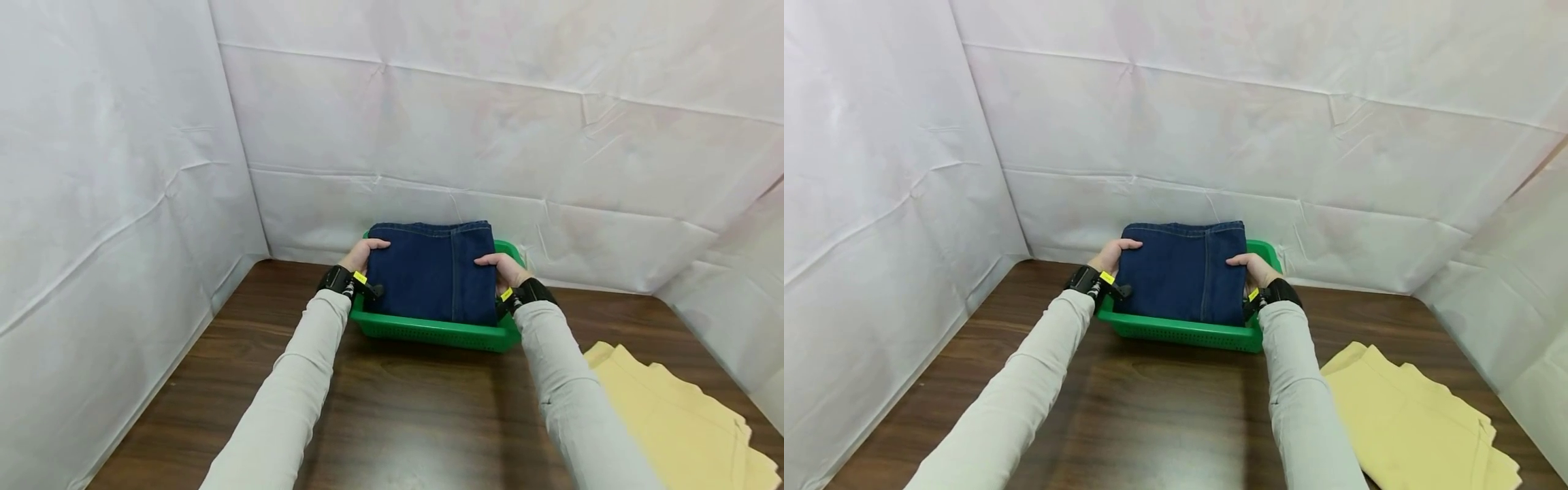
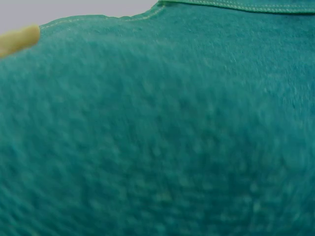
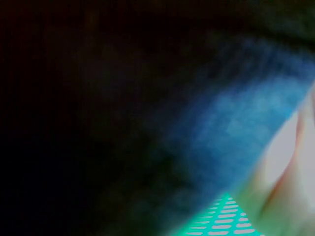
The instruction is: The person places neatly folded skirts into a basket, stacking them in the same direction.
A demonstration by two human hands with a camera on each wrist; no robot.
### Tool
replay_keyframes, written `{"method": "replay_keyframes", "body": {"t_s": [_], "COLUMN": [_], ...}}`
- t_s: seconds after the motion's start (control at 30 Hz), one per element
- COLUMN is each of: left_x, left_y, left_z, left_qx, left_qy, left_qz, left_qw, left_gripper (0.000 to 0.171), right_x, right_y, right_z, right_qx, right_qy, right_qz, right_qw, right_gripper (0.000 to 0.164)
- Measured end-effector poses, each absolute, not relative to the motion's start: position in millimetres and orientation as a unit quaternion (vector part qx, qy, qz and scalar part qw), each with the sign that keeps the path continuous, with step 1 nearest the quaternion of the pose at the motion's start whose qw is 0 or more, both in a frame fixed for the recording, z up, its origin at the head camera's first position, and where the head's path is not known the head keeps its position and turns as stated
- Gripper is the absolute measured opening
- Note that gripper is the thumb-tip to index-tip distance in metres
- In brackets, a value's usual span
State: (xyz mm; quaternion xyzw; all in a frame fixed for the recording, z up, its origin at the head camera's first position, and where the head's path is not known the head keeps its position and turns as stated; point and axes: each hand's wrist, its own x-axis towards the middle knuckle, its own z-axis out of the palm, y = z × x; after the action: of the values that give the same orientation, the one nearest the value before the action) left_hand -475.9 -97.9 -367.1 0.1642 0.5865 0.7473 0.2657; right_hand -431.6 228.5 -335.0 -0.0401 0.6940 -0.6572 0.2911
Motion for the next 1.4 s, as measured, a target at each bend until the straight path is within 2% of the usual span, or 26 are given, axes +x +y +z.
{"method": "replay_keyframes", "body": {"t_s": [0.07, 0.13, 0.23, 0.4, 0.6, 0.9, 1.1, 1.33, 1.4], "left_x": [-456.0, -464.2, -467.0, -437.1, -430.3, -438.0, -463.6, -575.1, -587.9], "left_y": [-93.6, -95.7, -92.1, -84.1, -81.3, -79.2, -75.7, -87.3, -86.5], "left_z": [-352.4, -357.0, -358.5, -332.6, -325.0, -330.0, -353.6, -444.4, -454.2], "left_qx": [0.128, 0.14, 0.111, 0.052, 0.022, 0.019, 0.02, 0.074, 0.063], "left_qy": [0.616, 0.598, 0.616, 0.614, 0.637, 0.655, 0.682, 0.659, 0.659], "left_qz": [0.736, 0.743, 0.735, 0.739, 0.715, 0.693, 0.675, 0.688, 0.693], "left_qw": [0.249, 0.267, 0.261, 0.271, 0.288, 0.299, 0.281, 0.293, 0.286], "left_gripper": [0.028, 0.027, 0.032, 0.027, 0.04, 0.025, 0.038, 0.046, 0.045], "right_x": [-428.4, -426.4, -426.2, -436.0, -438.1, -437.2, -436.2, -433.4, -432.6], "right_y": [226.9, 224.9, 223.1, 227.6, 228.7, 226.4, 226.7, 229.0, 229.4], "right_z": [-332.4, -329.4, -326.1, -337.7, -342.8, -344.8, -345.3, -344.9, -345.5], "right_qx": [-0.041, -0.042, -0.04, -0.043, -0.055, -0.055, -0.063, -0.073, -0.083], "right_qy": [0.696, 0.7, 0.708, 0.739, 0.78, 0.796, 0.805, 0.795, 0.795], "right_qz": [-0.652, -0.646, -0.635, -0.606, -0.553, -0.513, -0.498, -0.498, -0.493], "right_qw": [0.297, 0.301, 0.308, 0.29, 0.286, 0.315, 0.316, 0.34, 0.343], "right_gripper": [0.036, 0.035, 0.032, 0.029, 0.027, 0.035, 0.034, 0.031, 0.032]}}
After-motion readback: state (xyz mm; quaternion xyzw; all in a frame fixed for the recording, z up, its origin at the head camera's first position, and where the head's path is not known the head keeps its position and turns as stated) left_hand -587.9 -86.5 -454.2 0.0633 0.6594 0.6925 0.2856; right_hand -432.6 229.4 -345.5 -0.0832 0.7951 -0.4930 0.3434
